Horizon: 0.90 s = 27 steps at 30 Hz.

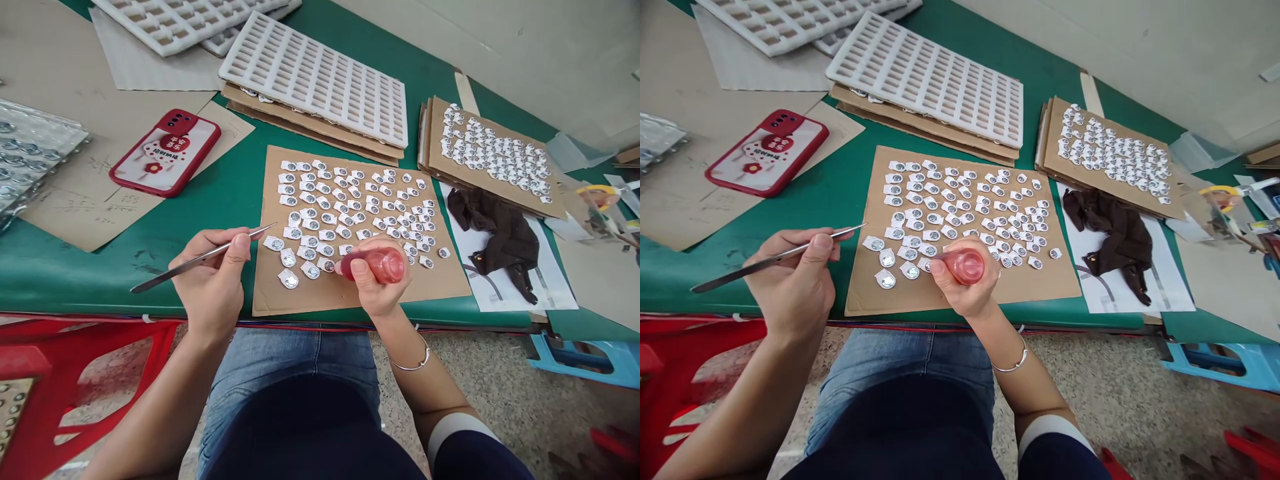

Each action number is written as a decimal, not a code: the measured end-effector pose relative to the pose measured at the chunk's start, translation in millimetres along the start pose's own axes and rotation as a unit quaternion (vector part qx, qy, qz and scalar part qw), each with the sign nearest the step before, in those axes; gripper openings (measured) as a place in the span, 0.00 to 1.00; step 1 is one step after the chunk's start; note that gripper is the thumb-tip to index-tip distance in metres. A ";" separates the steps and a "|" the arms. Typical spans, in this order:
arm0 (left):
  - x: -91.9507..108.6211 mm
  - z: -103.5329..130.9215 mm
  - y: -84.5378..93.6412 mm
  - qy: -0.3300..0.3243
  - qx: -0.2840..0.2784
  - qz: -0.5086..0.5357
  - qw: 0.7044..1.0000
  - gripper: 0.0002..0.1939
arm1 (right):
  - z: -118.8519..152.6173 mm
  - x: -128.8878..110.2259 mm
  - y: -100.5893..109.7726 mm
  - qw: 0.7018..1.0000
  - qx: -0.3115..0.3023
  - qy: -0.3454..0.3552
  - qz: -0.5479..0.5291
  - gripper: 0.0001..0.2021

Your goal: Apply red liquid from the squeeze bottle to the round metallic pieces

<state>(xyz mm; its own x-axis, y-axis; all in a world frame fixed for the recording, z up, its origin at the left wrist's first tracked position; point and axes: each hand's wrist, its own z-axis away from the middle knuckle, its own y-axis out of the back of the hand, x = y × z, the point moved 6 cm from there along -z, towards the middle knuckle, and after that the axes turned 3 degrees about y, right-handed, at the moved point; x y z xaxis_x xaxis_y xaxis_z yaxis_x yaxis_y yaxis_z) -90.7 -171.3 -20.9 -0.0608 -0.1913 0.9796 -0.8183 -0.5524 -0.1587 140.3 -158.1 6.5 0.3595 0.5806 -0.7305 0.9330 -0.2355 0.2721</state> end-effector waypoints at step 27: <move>8.6 38.1 -73.7 -0.299 -0.354 -0.310 0.830 0.09 | -78.7 46.3 -19.2 0.979 -0.006 -0.156 -0.131 0.12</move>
<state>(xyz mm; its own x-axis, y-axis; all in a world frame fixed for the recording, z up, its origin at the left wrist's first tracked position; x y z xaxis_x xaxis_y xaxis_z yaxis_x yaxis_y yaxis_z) -9.1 -163.1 -5.5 0.6181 -0.5343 0.5766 -0.7305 -0.1192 0.6725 140.1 -65.4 16.7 0.0883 0.3522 -0.9318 0.9934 -0.1001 0.0563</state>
